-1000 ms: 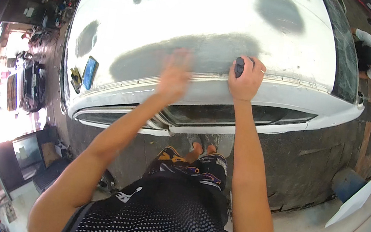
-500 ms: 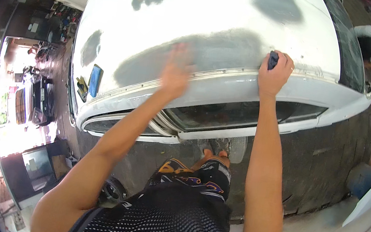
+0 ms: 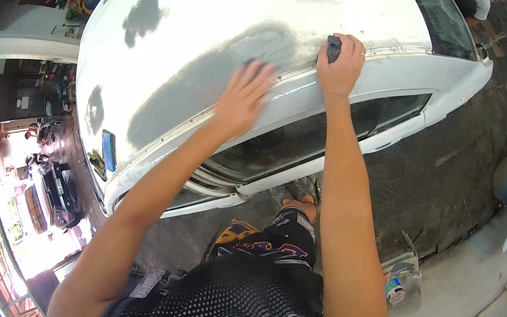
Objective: The person sands the hood of a white car using a sanding block and a cloth. They repeatedly rub the surface, occasionally dipping the cloth into a bucket of water. The person switches between different sanding blocks and continues sanding various areas of the hood.
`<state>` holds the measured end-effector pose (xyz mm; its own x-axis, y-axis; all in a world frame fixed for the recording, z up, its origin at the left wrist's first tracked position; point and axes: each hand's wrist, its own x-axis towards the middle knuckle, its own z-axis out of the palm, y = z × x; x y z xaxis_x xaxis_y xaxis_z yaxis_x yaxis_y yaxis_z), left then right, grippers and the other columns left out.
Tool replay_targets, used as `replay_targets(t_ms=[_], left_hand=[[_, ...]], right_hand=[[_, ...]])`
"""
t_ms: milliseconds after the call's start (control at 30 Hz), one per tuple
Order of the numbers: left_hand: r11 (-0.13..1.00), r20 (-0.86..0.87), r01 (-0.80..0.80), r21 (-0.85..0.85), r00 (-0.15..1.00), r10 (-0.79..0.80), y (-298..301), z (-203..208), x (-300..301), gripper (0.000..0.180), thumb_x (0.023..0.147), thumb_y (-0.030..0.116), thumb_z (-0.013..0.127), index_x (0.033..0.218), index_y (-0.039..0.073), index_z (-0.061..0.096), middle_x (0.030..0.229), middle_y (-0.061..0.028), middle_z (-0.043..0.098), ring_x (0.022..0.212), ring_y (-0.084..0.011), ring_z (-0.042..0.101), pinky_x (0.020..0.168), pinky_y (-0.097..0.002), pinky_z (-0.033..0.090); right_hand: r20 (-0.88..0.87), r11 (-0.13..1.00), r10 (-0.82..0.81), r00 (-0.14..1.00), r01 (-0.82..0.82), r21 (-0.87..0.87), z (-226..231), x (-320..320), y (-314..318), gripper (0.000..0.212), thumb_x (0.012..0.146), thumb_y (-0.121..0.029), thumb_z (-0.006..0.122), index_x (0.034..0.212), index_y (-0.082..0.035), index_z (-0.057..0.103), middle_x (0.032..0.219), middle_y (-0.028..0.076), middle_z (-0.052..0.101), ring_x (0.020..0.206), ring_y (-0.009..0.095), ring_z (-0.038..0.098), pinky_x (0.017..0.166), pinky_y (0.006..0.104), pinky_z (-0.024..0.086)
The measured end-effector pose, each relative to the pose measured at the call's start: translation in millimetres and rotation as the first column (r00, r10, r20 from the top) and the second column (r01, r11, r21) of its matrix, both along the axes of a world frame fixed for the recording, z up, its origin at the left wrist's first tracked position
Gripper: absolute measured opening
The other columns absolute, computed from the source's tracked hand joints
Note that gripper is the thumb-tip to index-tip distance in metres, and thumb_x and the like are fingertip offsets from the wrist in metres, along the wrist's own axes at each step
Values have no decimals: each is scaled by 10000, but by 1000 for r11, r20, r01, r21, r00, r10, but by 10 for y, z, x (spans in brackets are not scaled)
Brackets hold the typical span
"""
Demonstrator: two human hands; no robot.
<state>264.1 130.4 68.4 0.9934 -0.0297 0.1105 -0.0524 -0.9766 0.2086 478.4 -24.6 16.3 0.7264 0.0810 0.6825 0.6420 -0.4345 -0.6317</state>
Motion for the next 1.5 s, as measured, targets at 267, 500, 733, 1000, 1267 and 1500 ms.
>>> replay_targets(t_ms=[267,500,733,1000,1267,1500], left_hand=[[997,-183,-52,49,981,60,638,231,-652,537,1111,296,421,1617,117,428,1722,-62,335,1616,-311,221,1311,-539,152],[993,-65,63,99,996,-56,-215,80,633,534,1100,286,450,1611,131,433,1723,-42,333,1611,-302,233,1303,-547,180],[997,-204,-43,67,977,56,627,277,-681,532,1103,291,457,1615,148,441,1725,-36,338,1617,-292,229,1302,-560,156],[992,37,81,97,996,-85,-205,10,893,558,1091,357,478,1594,118,460,1694,-74,388,1585,-324,296,1306,-524,180],[978,-109,-192,83,974,200,499,38,-375,667,1057,347,540,1625,44,364,1732,-150,277,1607,-381,214,1305,-567,125],[997,125,32,72,991,-41,-82,-114,1561,622,1050,350,549,1565,17,447,1690,-149,361,1584,-372,263,1300,-526,191]], right_hand=[[-70,998,-43,997,46,37,-43,11,-79,300,821,-114,775,1099,-80,669,1113,140,636,1068,380,605,938,491,485],[-16,998,-48,999,48,49,38,38,-5,249,849,-90,780,1072,-55,674,1082,140,648,1024,354,631,920,449,512],[-85,1000,-23,996,24,14,-49,-4,-62,322,809,-122,787,1109,-92,672,1133,136,628,1075,369,603,939,486,479],[-54,999,-5,999,7,33,-11,2,-9,333,806,-122,790,1114,-84,667,1135,144,623,1072,379,602,936,492,483],[-93,995,-88,992,91,32,-25,65,-149,311,829,-141,787,1112,-87,668,1147,141,627,1097,369,598,953,493,474],[-124,992,-105,987,112,56,45,-2,41,290,872,-175,759,1133,-88,668,1161,129,636,1126,356,590,996,494,433]])
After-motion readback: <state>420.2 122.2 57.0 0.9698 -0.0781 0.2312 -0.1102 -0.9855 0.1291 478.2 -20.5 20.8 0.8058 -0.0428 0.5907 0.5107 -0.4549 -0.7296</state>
